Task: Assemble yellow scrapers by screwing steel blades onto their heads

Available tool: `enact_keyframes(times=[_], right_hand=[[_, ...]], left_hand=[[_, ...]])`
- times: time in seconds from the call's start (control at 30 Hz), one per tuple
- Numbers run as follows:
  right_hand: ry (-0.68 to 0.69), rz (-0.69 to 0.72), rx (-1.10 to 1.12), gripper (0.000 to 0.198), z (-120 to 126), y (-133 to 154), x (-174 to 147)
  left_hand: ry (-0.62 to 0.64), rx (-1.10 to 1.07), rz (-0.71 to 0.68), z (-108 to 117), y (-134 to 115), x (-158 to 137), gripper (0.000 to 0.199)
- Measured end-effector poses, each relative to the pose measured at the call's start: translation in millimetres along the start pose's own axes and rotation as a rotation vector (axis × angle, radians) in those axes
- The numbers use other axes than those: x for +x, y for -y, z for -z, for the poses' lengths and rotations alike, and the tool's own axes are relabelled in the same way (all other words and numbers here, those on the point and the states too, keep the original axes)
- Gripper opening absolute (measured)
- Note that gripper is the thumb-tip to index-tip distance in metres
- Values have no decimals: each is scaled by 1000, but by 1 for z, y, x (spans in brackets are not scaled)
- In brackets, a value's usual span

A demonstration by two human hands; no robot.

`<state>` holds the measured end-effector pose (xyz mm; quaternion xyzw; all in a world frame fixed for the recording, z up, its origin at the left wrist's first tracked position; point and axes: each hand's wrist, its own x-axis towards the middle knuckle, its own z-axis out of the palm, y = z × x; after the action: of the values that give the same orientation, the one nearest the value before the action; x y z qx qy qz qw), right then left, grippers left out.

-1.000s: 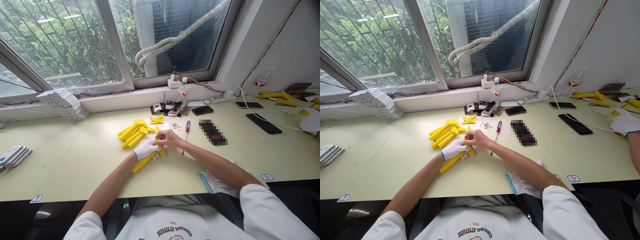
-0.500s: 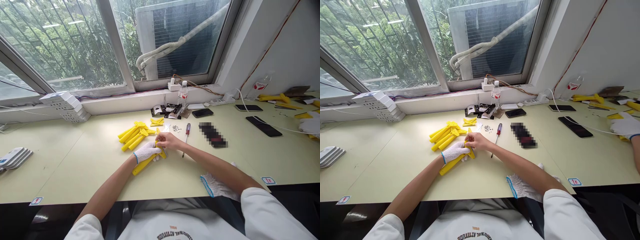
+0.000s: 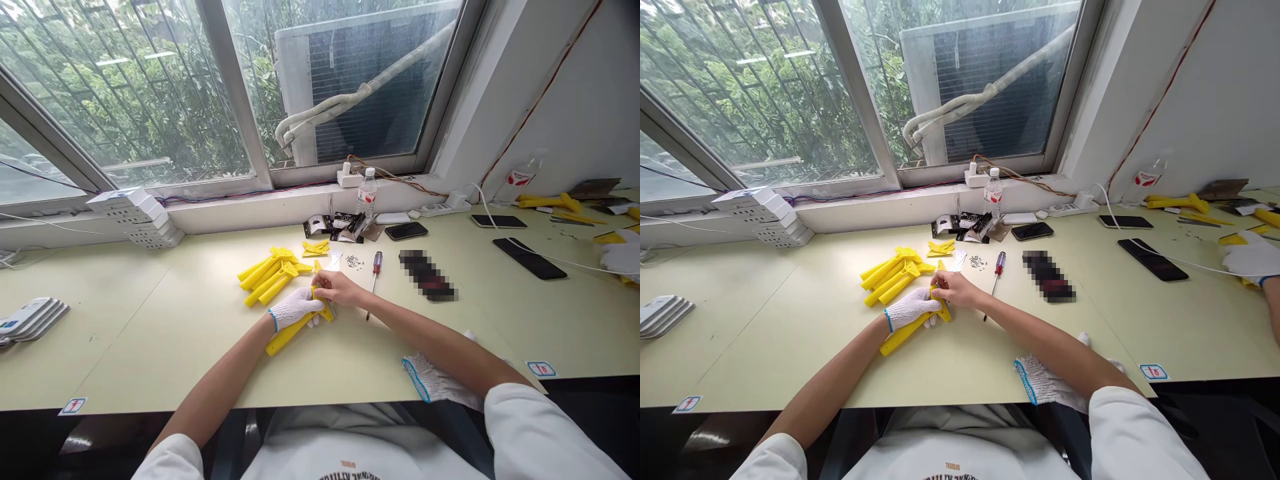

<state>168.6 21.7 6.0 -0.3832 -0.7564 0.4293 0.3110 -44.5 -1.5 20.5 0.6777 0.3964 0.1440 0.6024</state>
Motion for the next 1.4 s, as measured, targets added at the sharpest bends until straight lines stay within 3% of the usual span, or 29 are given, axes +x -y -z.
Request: enact_keyframes(times=[0.57,0.8,0.93,1.17,1.4], right_hand=[[21,-2,-43,23,-4,-1,-2],[-66,-3,-6,19,-10,-3,-1],[-80,-41,67,24,-12,-3,-3],[40,-154,312,52,-14,-7,-3],[-20,-138,359,47,-18,-11,-5]], left_hand=[[7,-46,-2,1,-6,-6,31],[-167,304,-5,14,-11,-16,39],[-271,373,-22,15,-8,-15,37],[-196,245,-41,18,1,-12,49],[-213,329,-70,19,1,-11,44]])
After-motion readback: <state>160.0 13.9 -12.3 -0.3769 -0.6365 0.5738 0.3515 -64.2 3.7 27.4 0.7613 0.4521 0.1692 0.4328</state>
